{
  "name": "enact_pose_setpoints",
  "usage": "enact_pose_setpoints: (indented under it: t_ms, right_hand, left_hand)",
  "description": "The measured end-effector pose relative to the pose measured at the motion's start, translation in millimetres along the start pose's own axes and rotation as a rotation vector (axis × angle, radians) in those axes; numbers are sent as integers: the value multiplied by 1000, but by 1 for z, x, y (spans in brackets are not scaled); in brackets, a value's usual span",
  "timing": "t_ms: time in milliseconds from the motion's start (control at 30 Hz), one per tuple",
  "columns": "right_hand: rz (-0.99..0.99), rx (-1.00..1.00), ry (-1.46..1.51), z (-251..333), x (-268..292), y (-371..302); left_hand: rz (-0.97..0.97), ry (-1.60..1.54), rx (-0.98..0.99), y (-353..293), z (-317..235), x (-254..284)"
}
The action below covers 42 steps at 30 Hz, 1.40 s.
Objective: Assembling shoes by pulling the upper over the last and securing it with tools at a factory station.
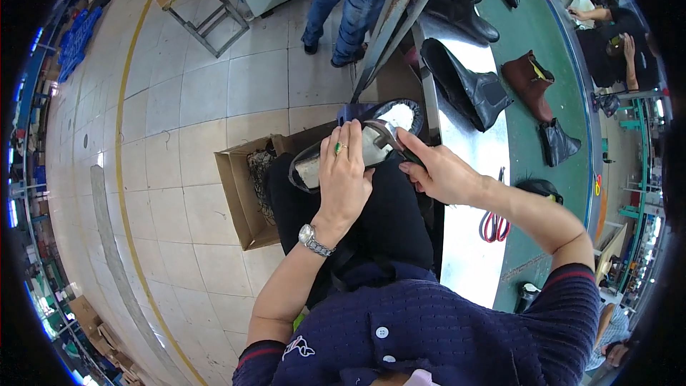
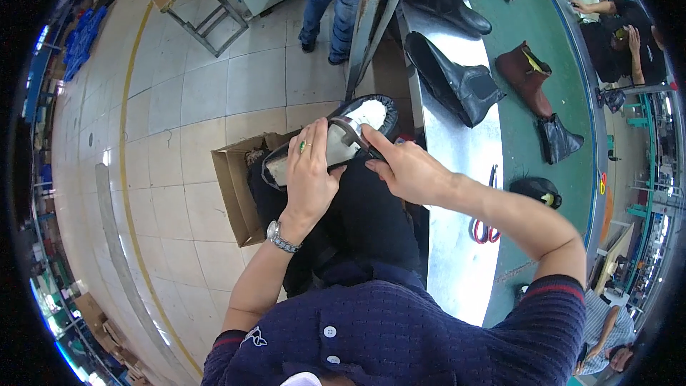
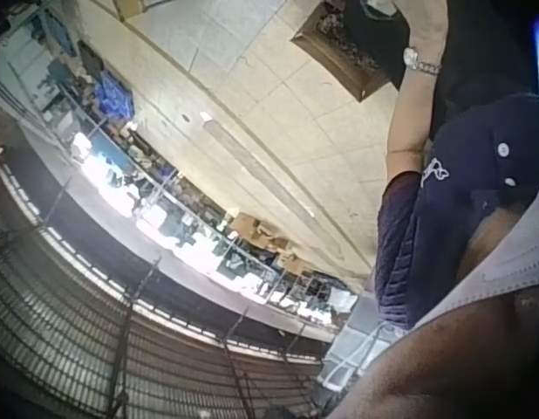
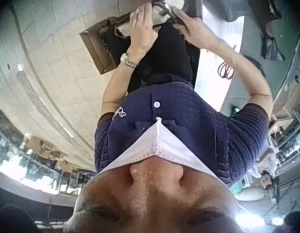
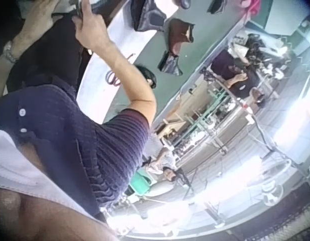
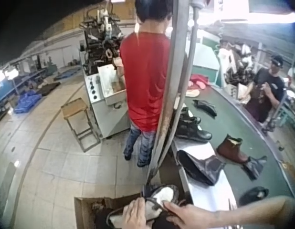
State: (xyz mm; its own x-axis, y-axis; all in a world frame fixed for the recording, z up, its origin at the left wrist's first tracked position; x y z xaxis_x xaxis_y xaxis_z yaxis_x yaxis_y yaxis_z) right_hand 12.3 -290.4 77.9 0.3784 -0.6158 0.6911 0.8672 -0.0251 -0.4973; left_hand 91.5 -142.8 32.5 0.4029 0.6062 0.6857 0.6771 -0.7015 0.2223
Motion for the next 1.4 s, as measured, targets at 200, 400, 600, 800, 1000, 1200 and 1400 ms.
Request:
enact_pose_setpoints:
  t_ms: [200, 400, 600, 800, 1000, 1200, 1400]
  right_hand:
    - [-92, 76, -204, 2, 4, -5]
    - [-326, 208, -281, 52, 57, -3]
    - [-292, 82, -433, 18, 23, 22]
    - [-489, 124, -340, -1, 6, 26]
    - [-421, 15, -22, 31, 26, 18]
    - [-250, 68, -314, 22, 28, 24]
    - [-456, 79, -519, 27, 6, 20]
  left_hand:
    - [-35, 32, -126, -8, 0, -1]
    - [-46, 271, -230, -13, 11, -8]
    - [-67, 455, -285, -9, 9, -16]
    - [-78, 406, -283, -9, 2, -16]
    - [-108, 370, -253, -13, 6, -17]
    - [-127, 355, -246, -15, 8, -14]
    - [-111, 414, -281, -13, 2, -14]
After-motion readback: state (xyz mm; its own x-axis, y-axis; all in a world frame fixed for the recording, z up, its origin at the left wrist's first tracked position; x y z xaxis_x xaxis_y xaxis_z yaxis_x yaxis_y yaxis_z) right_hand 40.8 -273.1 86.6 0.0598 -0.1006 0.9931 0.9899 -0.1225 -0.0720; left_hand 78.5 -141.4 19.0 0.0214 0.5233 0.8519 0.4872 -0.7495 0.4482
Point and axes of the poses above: each hand's wrist, its own y-axis towards the middle knuckle, its own x-axis out of the back of the hand, z = x × y, the point moved 4 cm from there along y, towards the middle knuckle, and after that the axes turned 11 degrees about -y, right-handed, at the moved point
